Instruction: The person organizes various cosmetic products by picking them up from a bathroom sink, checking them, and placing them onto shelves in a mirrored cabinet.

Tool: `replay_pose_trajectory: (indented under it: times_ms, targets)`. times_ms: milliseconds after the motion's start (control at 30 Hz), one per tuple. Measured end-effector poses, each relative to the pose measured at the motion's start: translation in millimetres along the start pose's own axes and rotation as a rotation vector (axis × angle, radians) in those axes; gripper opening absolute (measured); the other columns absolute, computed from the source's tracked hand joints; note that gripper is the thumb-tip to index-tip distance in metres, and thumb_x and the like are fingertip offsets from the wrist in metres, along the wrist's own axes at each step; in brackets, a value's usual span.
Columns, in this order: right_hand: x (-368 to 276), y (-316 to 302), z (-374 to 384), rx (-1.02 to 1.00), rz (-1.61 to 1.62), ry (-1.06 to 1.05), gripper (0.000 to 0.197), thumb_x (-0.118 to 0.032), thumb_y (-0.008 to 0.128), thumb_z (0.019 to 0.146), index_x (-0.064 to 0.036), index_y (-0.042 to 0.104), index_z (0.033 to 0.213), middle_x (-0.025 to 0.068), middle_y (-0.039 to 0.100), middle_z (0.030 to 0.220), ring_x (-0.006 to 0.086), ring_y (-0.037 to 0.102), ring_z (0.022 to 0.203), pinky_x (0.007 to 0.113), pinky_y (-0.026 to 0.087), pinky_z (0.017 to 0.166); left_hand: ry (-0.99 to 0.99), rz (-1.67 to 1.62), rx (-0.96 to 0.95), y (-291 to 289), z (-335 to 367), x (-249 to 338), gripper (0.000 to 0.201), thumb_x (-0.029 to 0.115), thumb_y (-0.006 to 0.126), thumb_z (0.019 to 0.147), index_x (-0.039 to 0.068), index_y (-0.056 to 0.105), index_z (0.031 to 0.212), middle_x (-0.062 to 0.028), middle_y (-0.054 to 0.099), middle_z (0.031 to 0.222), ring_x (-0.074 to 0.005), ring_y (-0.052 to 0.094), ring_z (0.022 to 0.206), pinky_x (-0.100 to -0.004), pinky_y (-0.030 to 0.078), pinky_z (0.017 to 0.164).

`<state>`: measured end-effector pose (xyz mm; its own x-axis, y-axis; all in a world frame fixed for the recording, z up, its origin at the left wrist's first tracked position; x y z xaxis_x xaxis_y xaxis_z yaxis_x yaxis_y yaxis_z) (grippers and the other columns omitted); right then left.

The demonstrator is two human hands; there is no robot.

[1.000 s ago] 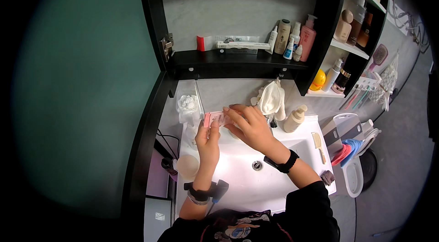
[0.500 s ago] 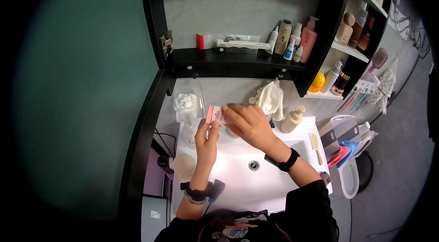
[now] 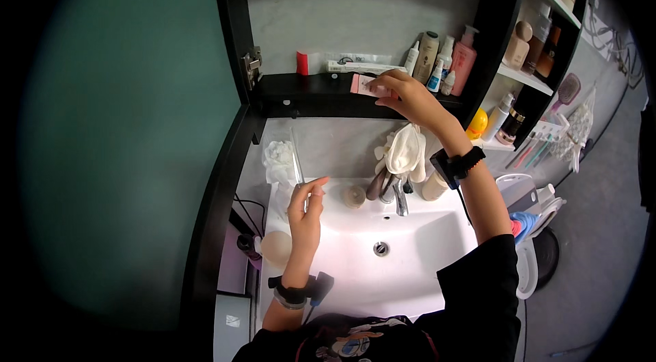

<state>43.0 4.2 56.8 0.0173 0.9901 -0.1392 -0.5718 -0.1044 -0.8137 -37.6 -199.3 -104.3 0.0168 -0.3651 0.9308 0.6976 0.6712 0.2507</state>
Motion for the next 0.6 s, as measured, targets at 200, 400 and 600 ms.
replay_pose_trajectory:
  times_ms: [200, 400, 600]
  targets:
    - [5.7, 8.5, 1.5, 0.08, -0.188, -0.081, 0.019, -0.014, 0.061, 0.079, -0.0092, 0.064, 0.097, 0.0081, 0.054, 0.098, 0.0257, 0.054, 0.089, 0.035, 0.041, 0.082, 0.108, 0.081, 0.038, -7.8, 1.0, -0.8, 0.023, 0.017, 0.047, 0.092, 0.003, 0.061, 0.102, 0.0024, 0.045, 0.076, -0.0015, 0.027, 0.053, -0.0164, 0.022, 0.048]
    - [7.7, 13.3, -0.3, 0.126, -0.257, -0.056, 0.019, -0.017, 0.058, 0.082, -0.0118, 0.064, 0.1, 0.0056, 0.052, 0.092, 0.0234, 0.05, 0.089, 0.034, 0.037, 0.084, 0.029, 0.043, 0.031, -9.2, -0.4, -3.5, 0.02, 0.017, 0.05, 0.09, 0.005, 0.062, 0.101, 0.0019, 0.045, 0.08, -0.004, 0.036, 0.063, -0.0177, 0.03, 0.053]
    - [4.9, 10.2, 1.6, 0.163, -0.263, -0.129, 0.016, -0.015, 0.056, 0.083, -0.0071, 0.063, 0.095, 0.0078, 0.057, 0.087, 0.0253, 0.056, 0.083, 0.034, 0.045, 0.076, 0.034, 0.048, 0.014, -6.4, 0.4, -4.0, 0.02, 0.016, 0.05, 0.09, 0.004, 0.062, 0.101, 0.0024, 0.043, 0.079, -0.0037, 0.033, 0.06, -0.0176, 0.028, 0.052]
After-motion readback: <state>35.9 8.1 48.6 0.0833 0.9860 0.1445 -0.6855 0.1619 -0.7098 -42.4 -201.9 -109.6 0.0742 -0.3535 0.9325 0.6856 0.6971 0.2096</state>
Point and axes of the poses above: each hand's wrist, its own z-axis towards the middle knuckle, its own y-axis out of the palm, x = y × z, the point moved 7 cm from there along z, towards the middle knuckle
